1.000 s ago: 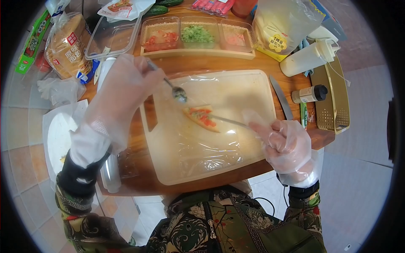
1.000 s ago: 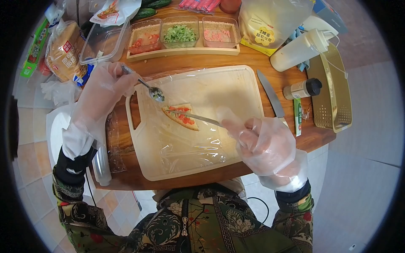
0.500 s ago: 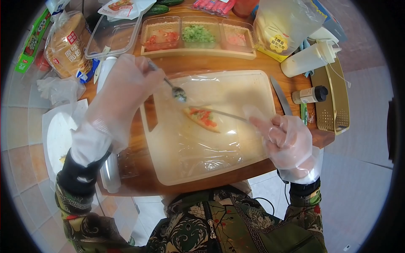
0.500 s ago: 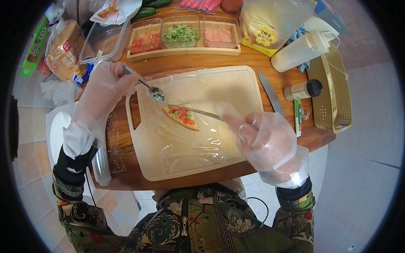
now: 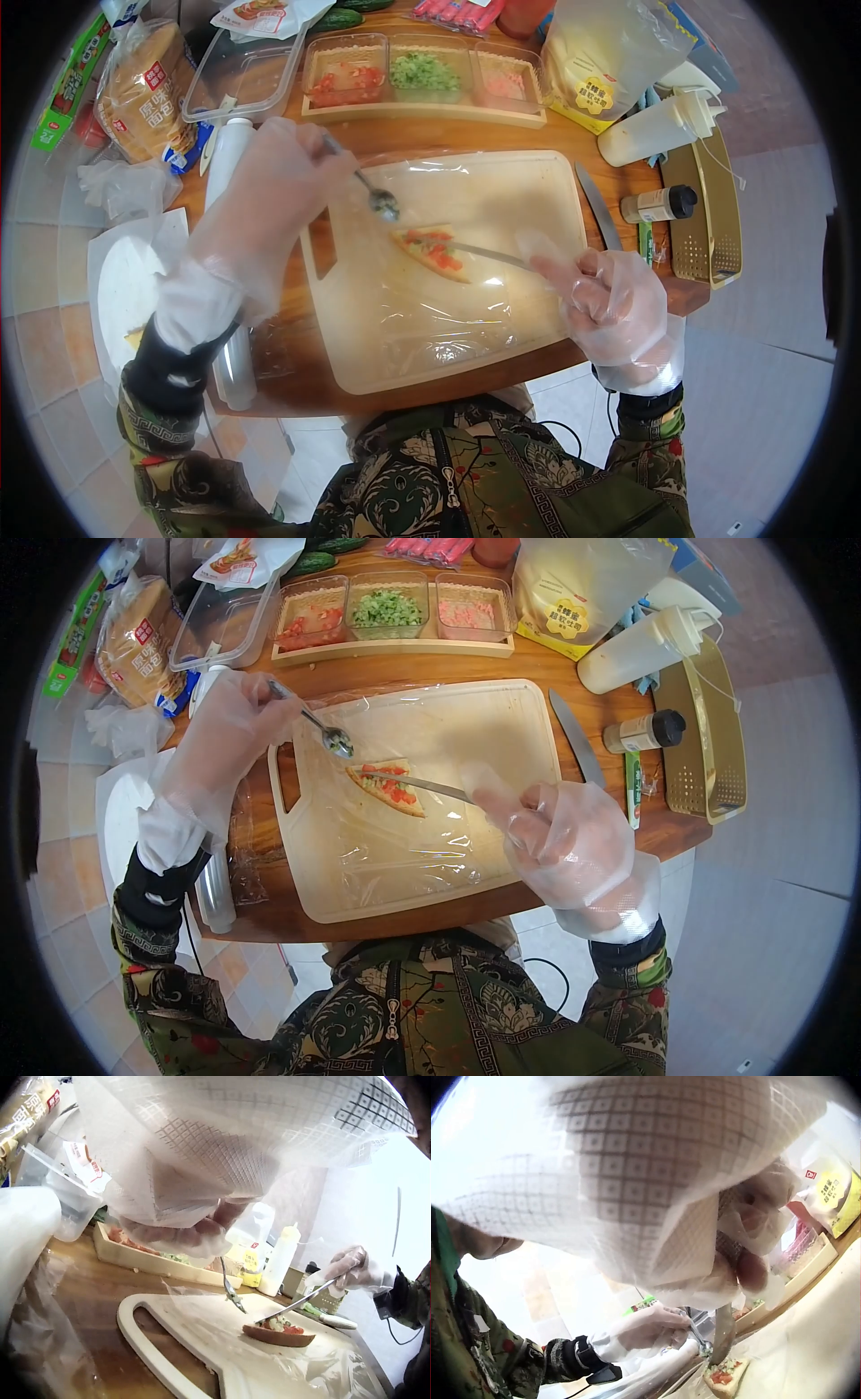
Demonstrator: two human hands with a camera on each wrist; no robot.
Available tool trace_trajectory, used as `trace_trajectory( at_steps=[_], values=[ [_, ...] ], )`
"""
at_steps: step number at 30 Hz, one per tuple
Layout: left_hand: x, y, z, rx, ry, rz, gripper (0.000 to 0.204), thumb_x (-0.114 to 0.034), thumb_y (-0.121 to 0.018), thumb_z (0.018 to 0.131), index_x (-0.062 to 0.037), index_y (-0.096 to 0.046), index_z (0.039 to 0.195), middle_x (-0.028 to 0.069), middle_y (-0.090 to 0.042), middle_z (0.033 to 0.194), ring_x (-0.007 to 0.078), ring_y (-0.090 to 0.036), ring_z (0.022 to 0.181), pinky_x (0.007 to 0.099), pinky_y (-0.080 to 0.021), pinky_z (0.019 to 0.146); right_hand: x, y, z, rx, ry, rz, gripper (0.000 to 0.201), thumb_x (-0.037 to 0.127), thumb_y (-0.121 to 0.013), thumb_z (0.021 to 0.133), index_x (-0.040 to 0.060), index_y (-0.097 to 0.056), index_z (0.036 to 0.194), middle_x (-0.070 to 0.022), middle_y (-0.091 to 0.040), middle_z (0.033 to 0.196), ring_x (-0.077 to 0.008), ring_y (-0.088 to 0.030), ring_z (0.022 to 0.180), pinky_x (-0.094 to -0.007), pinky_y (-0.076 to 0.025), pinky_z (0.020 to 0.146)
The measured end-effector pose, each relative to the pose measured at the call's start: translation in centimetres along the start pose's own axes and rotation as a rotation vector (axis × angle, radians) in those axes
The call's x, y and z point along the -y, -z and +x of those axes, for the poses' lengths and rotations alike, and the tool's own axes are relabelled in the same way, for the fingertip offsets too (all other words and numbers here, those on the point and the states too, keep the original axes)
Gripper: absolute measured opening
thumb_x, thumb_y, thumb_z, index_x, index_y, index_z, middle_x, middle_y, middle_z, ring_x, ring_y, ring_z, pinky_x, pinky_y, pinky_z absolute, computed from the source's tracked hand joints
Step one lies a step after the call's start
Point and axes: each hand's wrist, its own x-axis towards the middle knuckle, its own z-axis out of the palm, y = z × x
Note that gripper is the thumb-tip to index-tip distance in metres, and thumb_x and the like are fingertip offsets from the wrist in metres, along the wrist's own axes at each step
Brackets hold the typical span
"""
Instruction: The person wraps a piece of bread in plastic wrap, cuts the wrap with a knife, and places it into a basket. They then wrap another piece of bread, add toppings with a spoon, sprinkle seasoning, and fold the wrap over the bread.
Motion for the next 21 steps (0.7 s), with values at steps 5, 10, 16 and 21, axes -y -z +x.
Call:
trace_trajectory(
  at_steps=[5, 10, 16, 21],
  values=[
    [0.2, -0.7, 0.0, -0.039, 0.026, 0.043, 0.024, -0.017, -0.069, 0.088, 0.003, -0.068, 0.076, 0.0007, -0.06, 0.064, 0.0063, -0.051, 0.058, 0.0255, -0.039, 0.052, -0.3, -0.6, 0.3, -0.146, 0.079, -0.057, 0.044, 0.004, -0.066, 0.076, 0.0277, -0.072, 0.112, -0.0031, -0.054, 0.064, -0.0246, -0.058, 0.057, -0.0381, -0.044, 0.049],
    [0.6, -0.9, 0.1, -0.013, 0.042, 0.021, 0.026, -0.017, -0.07, 0.089, 0.0035, -0.066, 0.074, -0.0001, -0.058, 0.063, 0.0058, -0.047, 0.058, 0.0251, -0.037, 0.053, -0.4, -0.5, 0.4, -0.187, 0.118, -0.069, 0.048, 0.002, -0.066, 0.07, 0.026, -0.074, 0.111, -0.0046, -0.046, 0.058, -0.0235, -0.052, 0.049, -0.0364, -0.039, 0.043],
    [1.7, -1.0, 0.4, -0.031, -0.005, 0.052, 0.026, -0.017, -0.07, 0.089, 0.003, -0.065, 0.073, -0.0006, -0.058, 0.063, 0.0055, -0.047, 0.058, 0.0251, -0.037, 0.053, -0.8, -1.3, -0.1, -0.304, 0.139, -0.051, 0.047, -0.001, -0.069, 0.065, 0.0242, -0.077, 0.104, -0.0036, -0.044, 0.056, -0.0228, -0.049, 0.047, -0.0349, -0.038, 0.042],
    [0.5, -0.9, 0.1, -0.001, 0.026, 0.037, 0.026, -0.017, -0.069, 0.089, 0.0031, -0.065, 0.074, -0.0003, -0.059, 0.064, 0.0055, -0.048, 0.059, 0.0247, -0.038, 0.054, -0.8, -0.7, -1.9, -0.213, -0.022, 0.076, 0.052, -0.001, -0.069, 0.063, 0.0233, -0.077, 0.108, -0.0027, -0.054, 0.069, -0.0228, -0.057, 0.063, -0.0345, -0.045, 0.053]
  ],
)
